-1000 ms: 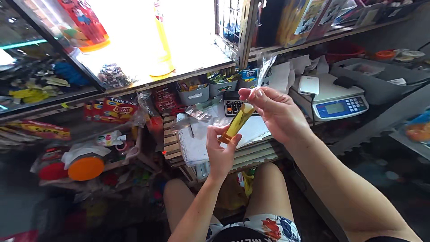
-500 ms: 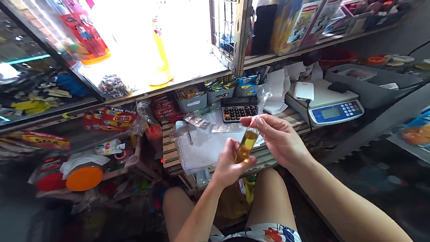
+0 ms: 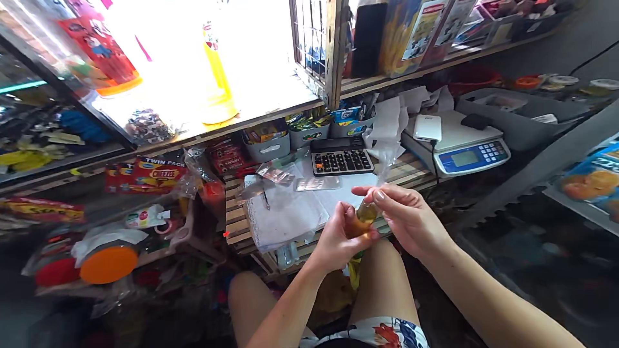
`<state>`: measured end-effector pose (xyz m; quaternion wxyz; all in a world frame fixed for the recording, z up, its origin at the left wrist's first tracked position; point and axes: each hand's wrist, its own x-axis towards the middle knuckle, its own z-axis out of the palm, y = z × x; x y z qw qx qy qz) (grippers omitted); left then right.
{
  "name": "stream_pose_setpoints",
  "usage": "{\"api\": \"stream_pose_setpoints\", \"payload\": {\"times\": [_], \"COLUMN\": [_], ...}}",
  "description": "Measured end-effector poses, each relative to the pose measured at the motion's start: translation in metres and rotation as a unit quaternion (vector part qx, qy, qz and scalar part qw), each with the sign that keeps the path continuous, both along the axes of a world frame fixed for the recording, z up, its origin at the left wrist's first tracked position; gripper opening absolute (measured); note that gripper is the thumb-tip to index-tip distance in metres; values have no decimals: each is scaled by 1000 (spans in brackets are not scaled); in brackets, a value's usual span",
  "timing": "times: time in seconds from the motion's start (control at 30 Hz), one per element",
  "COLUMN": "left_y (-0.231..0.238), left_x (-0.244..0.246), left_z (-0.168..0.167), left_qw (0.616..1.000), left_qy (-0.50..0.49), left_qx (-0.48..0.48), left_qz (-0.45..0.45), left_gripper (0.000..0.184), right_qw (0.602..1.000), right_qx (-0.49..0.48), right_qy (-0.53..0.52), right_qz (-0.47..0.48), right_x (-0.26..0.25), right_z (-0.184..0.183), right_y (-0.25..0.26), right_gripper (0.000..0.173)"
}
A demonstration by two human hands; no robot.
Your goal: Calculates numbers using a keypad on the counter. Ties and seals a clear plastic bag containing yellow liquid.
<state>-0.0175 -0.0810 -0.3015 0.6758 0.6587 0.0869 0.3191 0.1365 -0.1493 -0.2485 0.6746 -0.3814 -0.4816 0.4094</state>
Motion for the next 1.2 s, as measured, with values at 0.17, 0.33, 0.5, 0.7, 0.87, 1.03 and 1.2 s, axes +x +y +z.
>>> {"api": "stream_pose_setpoints", "payload": {"times": [0.17, 0.33, 0.5, 0.7, 0.87, 1.03, 1.2], "left_y": [-8, -28, -71, -104, -102, -102, -101], "left_x": [5, 14, 40, 16, -14, -13, -17], "left_z": [-18, -26, -65, -113, -83, -66, -64], "left_qw": [984, 990, 990, 973, 924, 860, 855], "left_qy": [7, 61, 83, 209, 341, 448, 426], "left_qx": [-88, -24, 75, 77, -167, -139, 236], "left_qz": [-153, -121, 88, 52, -47, -203, -178], "left_gripper": [64, 34, 56, 64, 67, 48, 28], "right_qw": [1000, 999, 994, 983, 915, 825, 817], "right_qx": [-14, -3, -18, -66, 69, 165, 191], "right_qy": [-7, -7, 35, 19, -341, -484, -511], "right_qz": [-8, -35, -102, -169, -204, -243, -187], "right_x": [13, 25, 11, -6, -7, -10, 2], "right_z": [-18, -39, -70, -138, -210, -230, -225], "right_y": [-22, -50, -72, -101, -133, -148, -150], "right_gripper": [27, 27, 26, 25, 22, 23, 20]}}
